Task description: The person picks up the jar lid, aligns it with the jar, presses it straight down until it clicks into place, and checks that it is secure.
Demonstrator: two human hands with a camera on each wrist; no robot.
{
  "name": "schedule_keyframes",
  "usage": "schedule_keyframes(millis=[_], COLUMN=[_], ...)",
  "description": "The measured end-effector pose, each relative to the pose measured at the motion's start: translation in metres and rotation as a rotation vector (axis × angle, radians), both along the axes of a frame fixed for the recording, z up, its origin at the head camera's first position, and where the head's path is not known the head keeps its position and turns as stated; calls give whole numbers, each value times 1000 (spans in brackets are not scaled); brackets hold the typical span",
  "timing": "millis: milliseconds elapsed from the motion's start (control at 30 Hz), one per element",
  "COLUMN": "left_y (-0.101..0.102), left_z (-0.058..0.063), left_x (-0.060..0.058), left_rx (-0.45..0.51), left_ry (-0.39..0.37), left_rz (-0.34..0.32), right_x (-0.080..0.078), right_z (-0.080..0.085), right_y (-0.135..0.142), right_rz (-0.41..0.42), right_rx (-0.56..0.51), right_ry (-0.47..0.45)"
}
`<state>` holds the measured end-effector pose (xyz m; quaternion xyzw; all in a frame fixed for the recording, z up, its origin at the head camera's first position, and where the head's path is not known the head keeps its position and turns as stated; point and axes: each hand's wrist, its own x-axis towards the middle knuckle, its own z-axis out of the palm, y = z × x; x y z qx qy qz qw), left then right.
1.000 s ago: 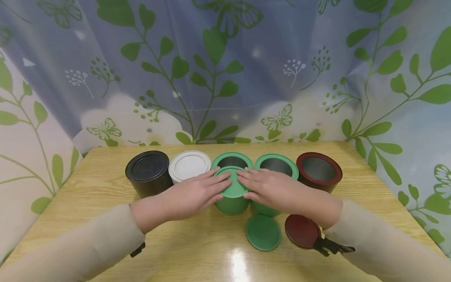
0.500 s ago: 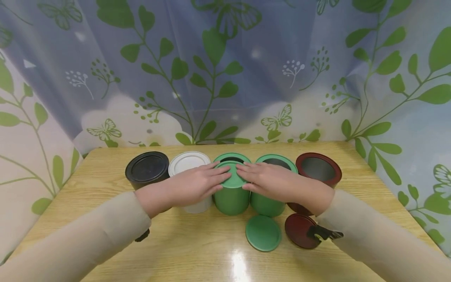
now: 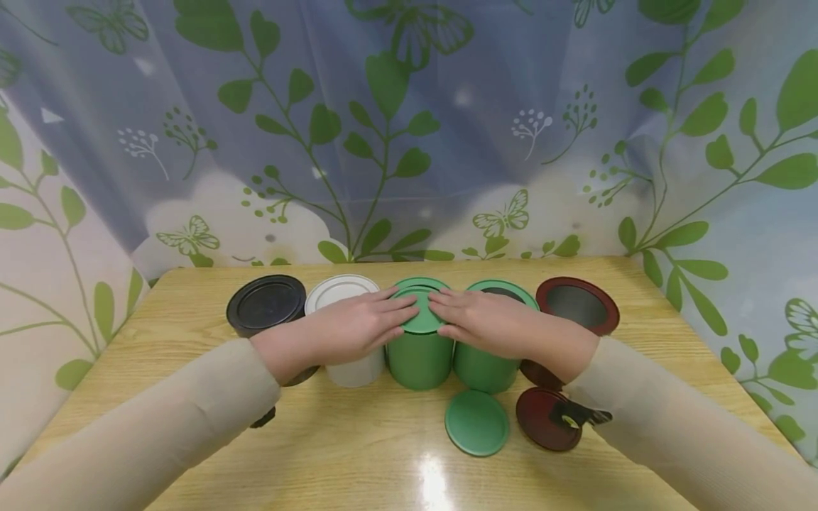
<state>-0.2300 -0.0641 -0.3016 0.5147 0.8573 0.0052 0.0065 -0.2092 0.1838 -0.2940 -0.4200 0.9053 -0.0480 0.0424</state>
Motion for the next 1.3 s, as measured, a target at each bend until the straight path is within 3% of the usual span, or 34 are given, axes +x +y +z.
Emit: schedule_keyframes(millis=[400, 633, 767, 1067, 1300], left_y=[3, 7, 10, 13, 16], left_z=[-2, -5, -4, -3, 1], left_x=[-3, -5, -5, -5, -3], left_rx=[-13, 54, 83, 10, -36], left_ry=[21, 55, 60, 66, 20], left_rz=[28, 26, 57, 89, 121], right_x=[-3, -3, -3, -2, -2], right_z=[2, 2, 3, 4, 3], right_y=[-2, -4, -7, -11, -13], right_rz=[-73, -103, -115, -140, -142], right_rx=[22, 38, 40, 72, 94], right_ry=[-60, -65, -55, -70, -58])
